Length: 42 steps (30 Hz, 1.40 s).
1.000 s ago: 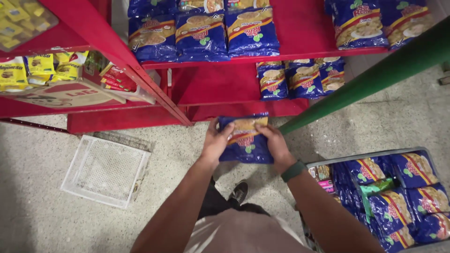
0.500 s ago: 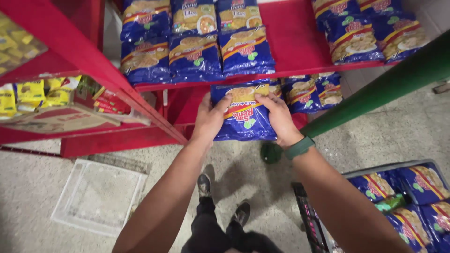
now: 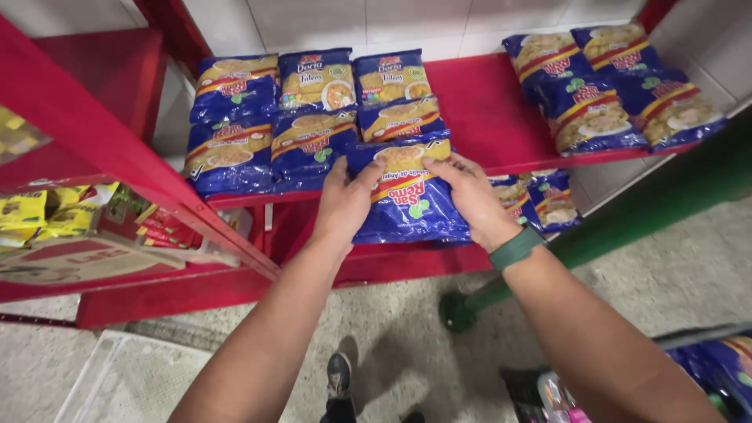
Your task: Stocking grocery shelves with bags of food from a plastic crate.
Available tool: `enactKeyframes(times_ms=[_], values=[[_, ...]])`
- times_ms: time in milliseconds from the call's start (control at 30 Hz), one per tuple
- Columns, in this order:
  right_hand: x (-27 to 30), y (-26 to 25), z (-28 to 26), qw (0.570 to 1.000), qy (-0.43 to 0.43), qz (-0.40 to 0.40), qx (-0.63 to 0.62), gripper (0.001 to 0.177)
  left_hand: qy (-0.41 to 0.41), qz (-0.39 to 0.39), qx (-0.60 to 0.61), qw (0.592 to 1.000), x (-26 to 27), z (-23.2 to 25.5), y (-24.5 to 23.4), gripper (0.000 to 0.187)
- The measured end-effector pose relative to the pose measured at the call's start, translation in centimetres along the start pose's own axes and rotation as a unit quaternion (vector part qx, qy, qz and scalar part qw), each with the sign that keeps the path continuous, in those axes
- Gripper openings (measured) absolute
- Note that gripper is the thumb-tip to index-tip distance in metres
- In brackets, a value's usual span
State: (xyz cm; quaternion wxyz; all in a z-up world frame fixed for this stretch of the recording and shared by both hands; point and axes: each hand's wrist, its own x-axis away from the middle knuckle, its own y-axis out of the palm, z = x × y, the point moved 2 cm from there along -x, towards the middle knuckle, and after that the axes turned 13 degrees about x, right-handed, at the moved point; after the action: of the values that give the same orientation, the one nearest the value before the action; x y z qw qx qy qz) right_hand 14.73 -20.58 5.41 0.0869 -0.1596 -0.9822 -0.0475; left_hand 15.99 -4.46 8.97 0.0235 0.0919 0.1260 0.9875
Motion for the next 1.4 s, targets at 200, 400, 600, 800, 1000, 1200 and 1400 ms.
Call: enactKeyframes(times_ms=[200, 400, 600, 800, 1000, 1200, 1400], values=[[-1.5, 0.7, -1.1, 0.999, -0.021, 0.009, 0.032, 0.028, 0.009, 0.003, 0.034, 0.999, -1.9, 0.1, 0.0, 0.046], [-4.9, 0.6, -1.5, 0.993, -0.052, 0.021, 0.104, 0.029, -0.003, -0.027, 0.084, 0.996, -6.3, -0.4, 0.7, 0.038], [-11.3, 0.0, -1.3, 0.992, -0.093, -0.003, 0.088, 0.028, 0.025, -0.024, 0.046, 0.998, -12.4, -1.1, 0.6, 0.023], [-15.0, 0.5, -1.2, 0.985, -0.137, -0.016, 0.103, 0.050, 0.070, -0.010, 0.015, 0.997, -20.3, -2.5, 0.5, 0.019], [-20.1, -1.2, -0.3, 0.983, -0.139, -0.082, 0.088, 0.057, -0.047, 0.015, -0.052, 0.997, -22.8, -0.6, 1.1, 0.093], [-24.0, -1.7, 1.1, 0.963, -0.205, -0.075, 0.156, 0.053, 0.013, -0.017, -0.119, 0.993, -27.8, -2.2, 2.3, 0.076], [-26.1, -1.8, 1.1, 0.966, -0.164, -0.121, 0.157, 0.061, 0.011, -0.029, -0.134, 0.990, -30.1, -2.1, 2.8, 0.050]])
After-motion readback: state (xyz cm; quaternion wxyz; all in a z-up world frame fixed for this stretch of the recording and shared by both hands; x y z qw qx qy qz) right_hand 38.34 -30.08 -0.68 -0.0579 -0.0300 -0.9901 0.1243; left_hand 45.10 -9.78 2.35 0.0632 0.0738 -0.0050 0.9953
